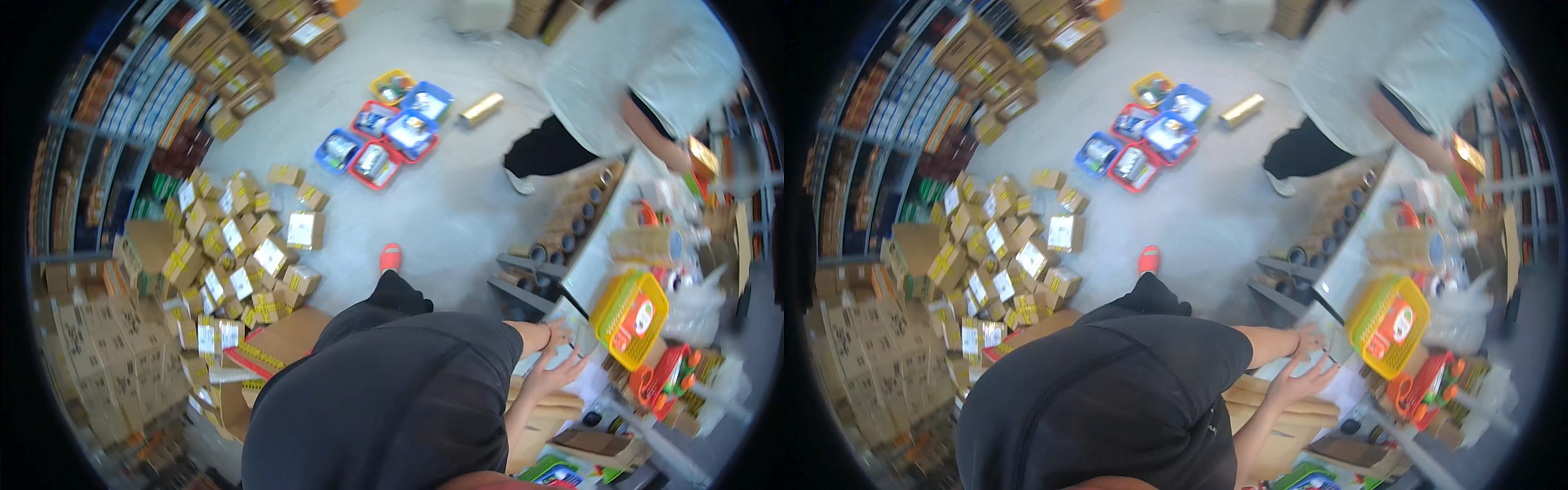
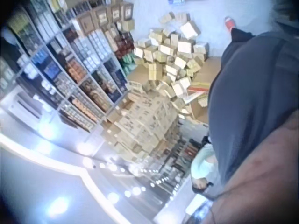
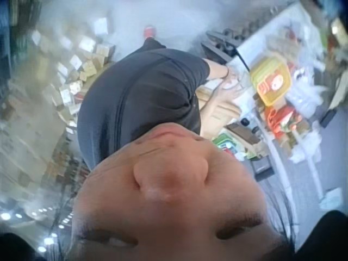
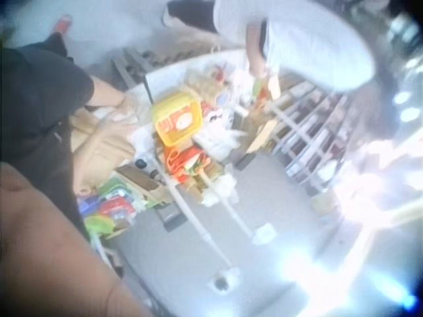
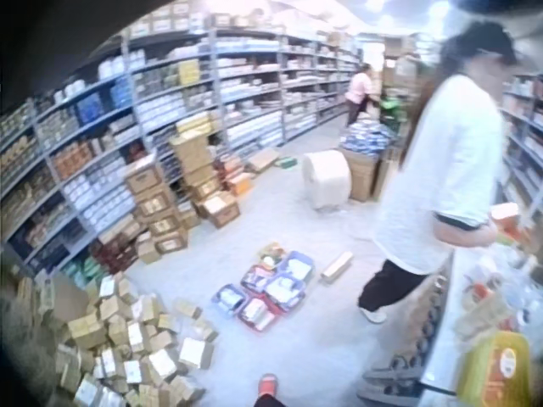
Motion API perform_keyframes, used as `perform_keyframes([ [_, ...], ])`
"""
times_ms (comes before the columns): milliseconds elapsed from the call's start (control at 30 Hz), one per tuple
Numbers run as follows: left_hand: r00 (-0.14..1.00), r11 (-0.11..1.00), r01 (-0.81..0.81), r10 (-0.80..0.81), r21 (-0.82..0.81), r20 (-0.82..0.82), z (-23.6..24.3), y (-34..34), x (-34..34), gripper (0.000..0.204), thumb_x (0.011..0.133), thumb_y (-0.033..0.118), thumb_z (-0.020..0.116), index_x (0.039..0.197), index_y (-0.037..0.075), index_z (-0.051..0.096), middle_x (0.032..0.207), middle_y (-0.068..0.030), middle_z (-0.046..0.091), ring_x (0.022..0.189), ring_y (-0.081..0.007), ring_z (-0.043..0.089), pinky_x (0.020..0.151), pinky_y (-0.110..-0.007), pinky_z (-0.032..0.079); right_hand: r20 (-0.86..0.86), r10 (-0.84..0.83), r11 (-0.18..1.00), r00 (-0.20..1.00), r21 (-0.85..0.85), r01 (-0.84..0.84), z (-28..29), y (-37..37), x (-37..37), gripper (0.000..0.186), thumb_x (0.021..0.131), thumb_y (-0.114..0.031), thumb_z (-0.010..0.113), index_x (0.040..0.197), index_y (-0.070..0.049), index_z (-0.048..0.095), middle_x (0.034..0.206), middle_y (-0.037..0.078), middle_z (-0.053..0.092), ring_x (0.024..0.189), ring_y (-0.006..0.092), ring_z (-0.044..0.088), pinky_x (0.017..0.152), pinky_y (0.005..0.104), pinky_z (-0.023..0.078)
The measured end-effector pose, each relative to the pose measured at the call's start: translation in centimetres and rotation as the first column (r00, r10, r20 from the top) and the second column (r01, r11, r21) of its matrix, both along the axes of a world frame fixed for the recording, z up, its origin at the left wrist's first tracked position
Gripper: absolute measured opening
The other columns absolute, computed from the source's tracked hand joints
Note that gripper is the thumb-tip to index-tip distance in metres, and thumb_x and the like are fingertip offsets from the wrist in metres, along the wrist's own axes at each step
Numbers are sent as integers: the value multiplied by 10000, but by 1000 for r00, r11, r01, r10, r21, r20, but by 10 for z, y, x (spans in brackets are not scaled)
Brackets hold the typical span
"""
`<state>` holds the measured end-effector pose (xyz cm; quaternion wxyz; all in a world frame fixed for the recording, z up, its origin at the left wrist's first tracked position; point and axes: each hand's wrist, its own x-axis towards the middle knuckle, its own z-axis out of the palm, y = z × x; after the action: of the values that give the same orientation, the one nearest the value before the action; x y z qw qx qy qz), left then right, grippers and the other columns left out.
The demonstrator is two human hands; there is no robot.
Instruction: The person walks through a warehouse aisle carrying a green basket, places it on a table, then unrolls a large sheet of brown paper and cuts it into a rectangular piece using scissors. The cut piece remains on the table.
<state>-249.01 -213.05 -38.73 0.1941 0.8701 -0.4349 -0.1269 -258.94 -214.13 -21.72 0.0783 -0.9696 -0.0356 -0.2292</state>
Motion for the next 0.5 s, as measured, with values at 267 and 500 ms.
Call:
perform_keyframes([
  [267, 914, 1000, 0, 11, 29, -406, -19, 414, -122, 378, 841, 435, 667, 981, 86, 698, 998, -142, 664, 952, -318, 618, 836, -497, 486, -780, 183, 928, 599, -64, -367, -79, 132, 19, 483, 837, -201, 686, 1289, -72, 575, 1363, 209, 509, 1304, 397, 423, 1068, 494, 341],
  [500, -821, -846, -519, 533, -120, -206, 14, 909, -344, 309, 926, 330, 541, 994, 63, 682, 1023, -177, 693, 953, -297, 662, 830, -408, 526, -983, 184, 863, 17, 153, -482, -182, 217, 112, 402, 831, -172, 668, 1220, -85, 625, 1214, 192, 622, 1175, 381, 549, 974, 449, 438],
])
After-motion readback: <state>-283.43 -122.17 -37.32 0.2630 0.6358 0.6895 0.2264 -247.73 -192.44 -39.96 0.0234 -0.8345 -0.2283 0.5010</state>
